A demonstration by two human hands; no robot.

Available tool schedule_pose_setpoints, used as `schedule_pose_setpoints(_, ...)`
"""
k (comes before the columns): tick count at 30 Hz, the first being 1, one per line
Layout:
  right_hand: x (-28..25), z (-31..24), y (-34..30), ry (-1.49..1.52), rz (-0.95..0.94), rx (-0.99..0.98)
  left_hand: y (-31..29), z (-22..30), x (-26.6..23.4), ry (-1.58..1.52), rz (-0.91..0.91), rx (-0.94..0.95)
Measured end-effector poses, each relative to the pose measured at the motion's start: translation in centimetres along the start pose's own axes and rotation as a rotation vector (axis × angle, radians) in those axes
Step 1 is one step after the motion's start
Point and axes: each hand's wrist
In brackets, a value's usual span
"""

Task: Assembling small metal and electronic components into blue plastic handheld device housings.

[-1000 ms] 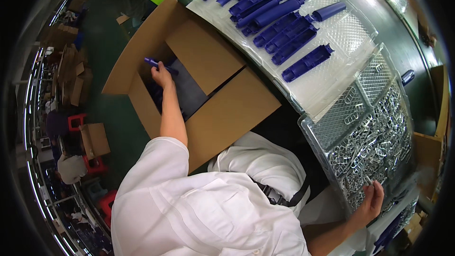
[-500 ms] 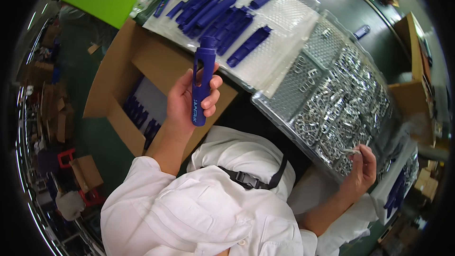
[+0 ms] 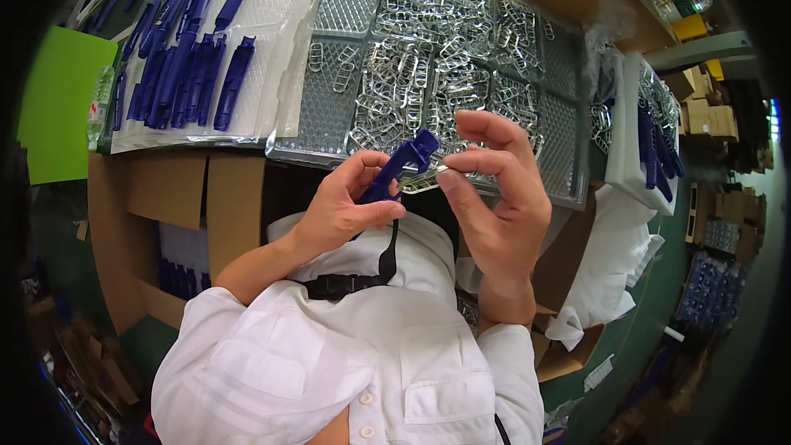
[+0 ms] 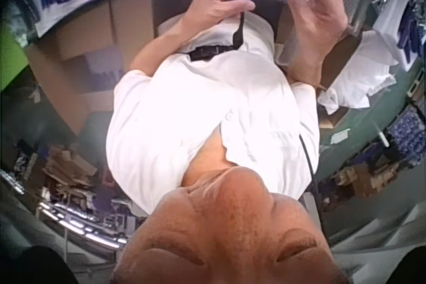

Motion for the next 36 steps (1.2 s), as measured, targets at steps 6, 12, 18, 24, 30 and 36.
schedule_pose_setpoints(6,0.8,0.3,-0.5,-0.334,-0.079,0.018,-0.6,-0.5,1.1,0.293,0.049,0.171)
schedule_pose_setpoints(12,1.5,1.4,-0.4,-0.376,-0.110,-0.042,-0.9,-0.4,0.9,0.344,-0.010,0.192)
schedule_pose_setpoints(18,2.1,2.2,-0.2,-0.417,-0.132,-0.052,-0.5,-0.5,0.8,0.448,0.007,0.241)
schedule_pose_setpoints(24,2.4,3.3,-0.6,-0.431,-0.177,-0.012,-0.2,-0.7,0.8,0.420,-0.001,0.219)
schedule_pose_setpoints(30,3.2,3.4,-0.8,-0.535,-0.129,-0.051,-0.1,-1.0,0.8,0.427,0.016,0.233)
schedule_pose_setpoints(36,3.4,2.9,-0.7,-0.269,0.003,0.271,0.0,-0.8,0.4,0.456,0.030,0.283)
Point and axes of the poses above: each hand's wrist, its own y-axis towards the middle knuckle, its own x-axis out of the palm, z = x × y, and after that the axes turned 4 degrees about -y, right-handed
